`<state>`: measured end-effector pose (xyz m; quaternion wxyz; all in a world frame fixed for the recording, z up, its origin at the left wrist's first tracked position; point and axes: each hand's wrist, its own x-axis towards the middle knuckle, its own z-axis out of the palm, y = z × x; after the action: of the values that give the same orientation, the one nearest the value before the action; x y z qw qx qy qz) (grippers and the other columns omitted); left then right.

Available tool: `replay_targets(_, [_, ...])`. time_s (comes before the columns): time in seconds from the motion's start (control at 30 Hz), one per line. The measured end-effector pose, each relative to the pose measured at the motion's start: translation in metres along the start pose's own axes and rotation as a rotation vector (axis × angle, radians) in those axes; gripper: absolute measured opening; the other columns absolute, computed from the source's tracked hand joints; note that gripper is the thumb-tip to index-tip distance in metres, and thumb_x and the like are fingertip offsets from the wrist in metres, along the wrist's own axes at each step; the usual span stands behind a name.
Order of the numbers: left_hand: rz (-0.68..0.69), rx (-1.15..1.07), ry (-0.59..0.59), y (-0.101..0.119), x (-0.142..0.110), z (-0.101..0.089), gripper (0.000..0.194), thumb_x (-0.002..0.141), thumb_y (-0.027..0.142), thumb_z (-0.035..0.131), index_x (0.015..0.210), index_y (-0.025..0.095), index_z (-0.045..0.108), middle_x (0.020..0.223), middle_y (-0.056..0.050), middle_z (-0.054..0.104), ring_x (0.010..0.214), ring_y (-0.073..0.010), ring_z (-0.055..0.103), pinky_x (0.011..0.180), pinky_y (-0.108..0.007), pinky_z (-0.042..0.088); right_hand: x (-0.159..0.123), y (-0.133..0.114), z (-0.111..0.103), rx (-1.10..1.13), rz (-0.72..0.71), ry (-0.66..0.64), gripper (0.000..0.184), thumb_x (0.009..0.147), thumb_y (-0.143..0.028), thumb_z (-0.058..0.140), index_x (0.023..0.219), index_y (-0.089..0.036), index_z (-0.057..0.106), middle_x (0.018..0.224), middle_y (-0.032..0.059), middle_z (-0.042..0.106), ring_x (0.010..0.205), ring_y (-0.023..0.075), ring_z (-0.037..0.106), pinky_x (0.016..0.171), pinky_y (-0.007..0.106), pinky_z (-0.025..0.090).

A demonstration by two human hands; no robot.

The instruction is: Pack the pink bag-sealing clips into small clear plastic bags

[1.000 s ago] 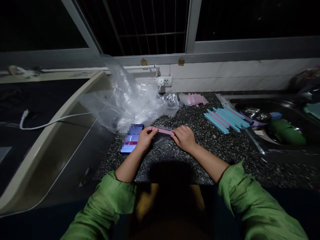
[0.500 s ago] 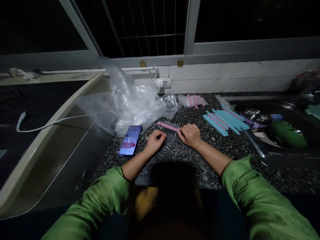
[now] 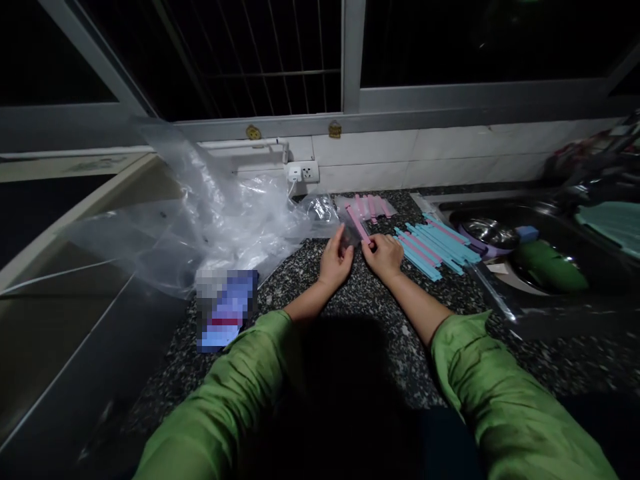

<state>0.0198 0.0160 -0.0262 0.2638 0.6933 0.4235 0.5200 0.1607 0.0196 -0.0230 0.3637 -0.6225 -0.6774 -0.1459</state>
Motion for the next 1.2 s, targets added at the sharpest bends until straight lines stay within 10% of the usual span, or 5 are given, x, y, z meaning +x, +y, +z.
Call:
replay_targets(0.33, [0.049,0.211,-0.147,-0.017,0.052,0.032,0.05,0.077,0.013,0.047,0.127,0.015,0.043,0.122,-0.013,0.049,0.115,-0.0237,0.046,0.099,-0.036,0.038,0.046,0.02,0.037,-0.181,0.285,-0.053,0.028,0.079,-0.036,0.047,0.078,-0.014,0.065,0.071,0.0106,0.066,0.074,0.0232,0.056,0.065,0.031,0.032])
replay_targets(1.2, [-0.039,0.428,-0.19,-0.027,0.081,0.041,0.043,0.078,0.016,0.044,0.12,0.009,0.046,0.113,-0.015,0.053,0.109,-0.0236,0.048,0.097,-0.034,0.037,0.082,0.017,0.066,-0.336,0.307,-0.178,0.043,0.083,-0.041,0.039,0.088,-0.008,0.066,0.081,0.0178,0.067,0.08,0.0269,0.058,0.072,0.037,0.033])
